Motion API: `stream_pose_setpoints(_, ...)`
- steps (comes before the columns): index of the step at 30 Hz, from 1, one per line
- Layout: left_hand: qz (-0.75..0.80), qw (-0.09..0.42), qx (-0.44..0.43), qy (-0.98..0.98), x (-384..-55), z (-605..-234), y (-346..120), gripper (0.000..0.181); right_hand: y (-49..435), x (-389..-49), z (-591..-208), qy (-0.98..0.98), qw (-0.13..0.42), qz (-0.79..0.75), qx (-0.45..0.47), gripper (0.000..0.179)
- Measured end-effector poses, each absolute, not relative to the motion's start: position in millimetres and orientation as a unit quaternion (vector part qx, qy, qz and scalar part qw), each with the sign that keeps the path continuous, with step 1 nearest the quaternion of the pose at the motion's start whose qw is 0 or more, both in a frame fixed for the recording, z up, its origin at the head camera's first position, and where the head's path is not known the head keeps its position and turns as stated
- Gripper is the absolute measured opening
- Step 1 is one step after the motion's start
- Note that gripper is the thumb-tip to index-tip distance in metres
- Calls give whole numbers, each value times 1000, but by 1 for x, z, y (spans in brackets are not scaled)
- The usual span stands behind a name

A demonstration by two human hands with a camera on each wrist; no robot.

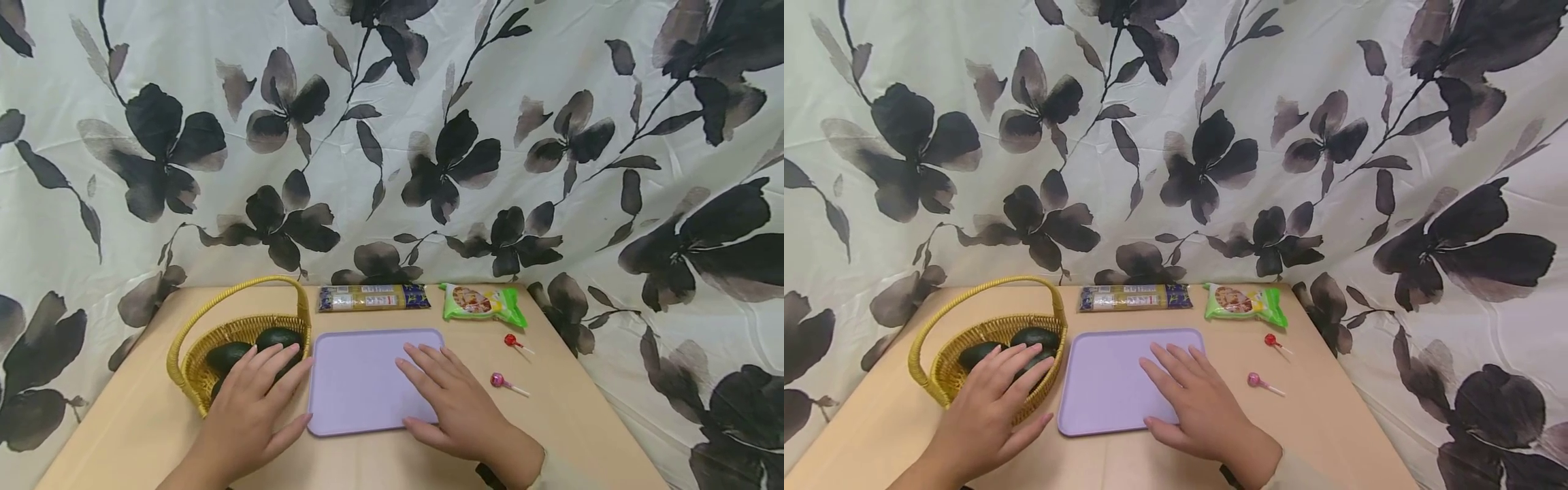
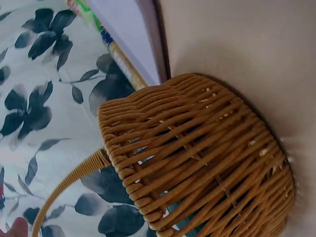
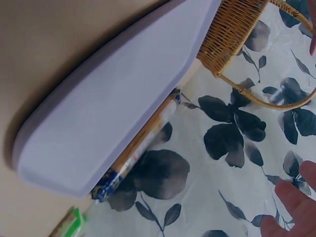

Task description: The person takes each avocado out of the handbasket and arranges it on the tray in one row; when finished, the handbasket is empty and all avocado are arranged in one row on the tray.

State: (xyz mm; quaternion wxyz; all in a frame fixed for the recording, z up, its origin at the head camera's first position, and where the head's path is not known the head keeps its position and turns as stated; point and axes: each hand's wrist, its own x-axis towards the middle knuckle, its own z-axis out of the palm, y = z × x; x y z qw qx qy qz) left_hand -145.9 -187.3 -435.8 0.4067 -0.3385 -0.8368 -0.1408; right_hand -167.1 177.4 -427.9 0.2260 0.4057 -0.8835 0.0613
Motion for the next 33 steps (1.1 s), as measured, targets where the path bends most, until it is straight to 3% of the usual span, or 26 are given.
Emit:
stream_pose_setpoints(8, -187, 474, -326, -796, -149, -432, -186, 63, 162, -175, -431, -861, 242, 115, 431, 81)
stream_pose_setpoints(14, -199, 478, -293, -804, -149, -432, -189, 68, 151, -179, -432, -850, 248, 150, 440, 80)
stream_pose_setpoints(33, -264, 513, -217, -787, -145, -426, -202, 80, 106, -197, -439, -850, 187, 241, 429, 87)
